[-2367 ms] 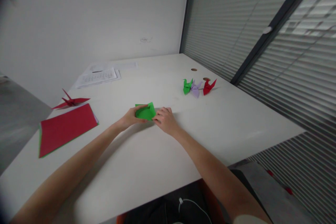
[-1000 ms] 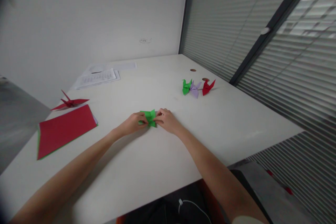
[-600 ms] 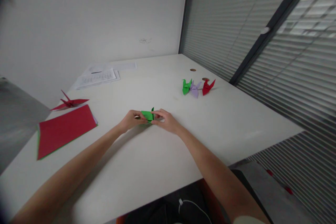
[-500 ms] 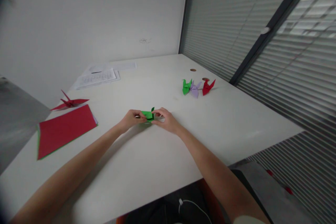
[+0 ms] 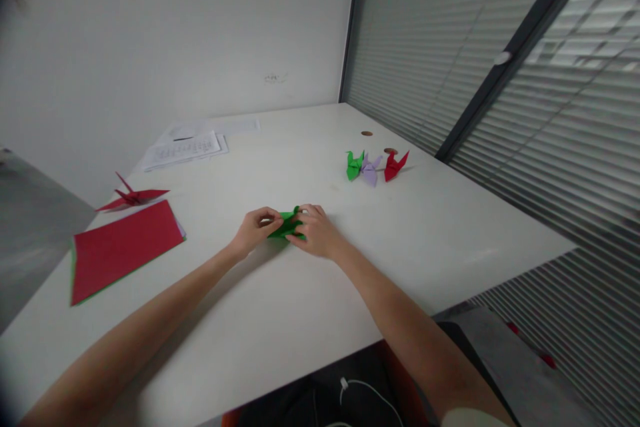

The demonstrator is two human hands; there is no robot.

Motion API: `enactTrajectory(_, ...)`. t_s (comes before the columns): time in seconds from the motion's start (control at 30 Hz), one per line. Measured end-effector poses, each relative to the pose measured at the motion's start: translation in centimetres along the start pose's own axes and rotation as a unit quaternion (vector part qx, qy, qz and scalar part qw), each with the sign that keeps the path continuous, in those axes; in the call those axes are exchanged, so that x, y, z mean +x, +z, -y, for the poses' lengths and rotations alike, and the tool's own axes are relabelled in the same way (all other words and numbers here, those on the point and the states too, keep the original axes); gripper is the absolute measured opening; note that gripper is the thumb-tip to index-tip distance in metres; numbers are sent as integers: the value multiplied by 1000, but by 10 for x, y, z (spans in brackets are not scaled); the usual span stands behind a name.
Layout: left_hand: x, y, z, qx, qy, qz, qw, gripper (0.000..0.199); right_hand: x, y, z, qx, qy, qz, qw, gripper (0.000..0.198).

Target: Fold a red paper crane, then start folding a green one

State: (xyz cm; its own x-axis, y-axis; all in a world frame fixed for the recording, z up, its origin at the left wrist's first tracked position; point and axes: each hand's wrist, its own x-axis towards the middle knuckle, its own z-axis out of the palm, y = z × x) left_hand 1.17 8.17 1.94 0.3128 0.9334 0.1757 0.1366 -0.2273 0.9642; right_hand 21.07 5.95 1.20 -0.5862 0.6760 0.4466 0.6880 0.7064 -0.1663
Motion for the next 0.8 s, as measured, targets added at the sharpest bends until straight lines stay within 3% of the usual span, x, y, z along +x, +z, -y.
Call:
enactTrajectory(0.13, 0, 2, 7, 33, 15, 48, 998, 32, 1, 4, 6, -19, 10, 51, 998, 38)
enactTrajectory(0.27, 12, -14, 23, 62, -25, -91, 994, 33, 0, 4, 5, -30, 13, 76, 997, 47)
enactTrajectory(0.37, 19, -25, 32, 57, -93, -101, 989, 44, -1, 3, 4, -27, 12, 94, 995, 49)
enactTrajectory(0.6, 17, -31, 28, -59, -143, -33, 987, 66, -1, 4, 3, 16, 3, 81, 997, 45)
enactTrajectory(0.8, 16, -30, 25, -100, -124, -16, 987, 52, 0, 1, 1, 15, 36, 56, 998, 36)
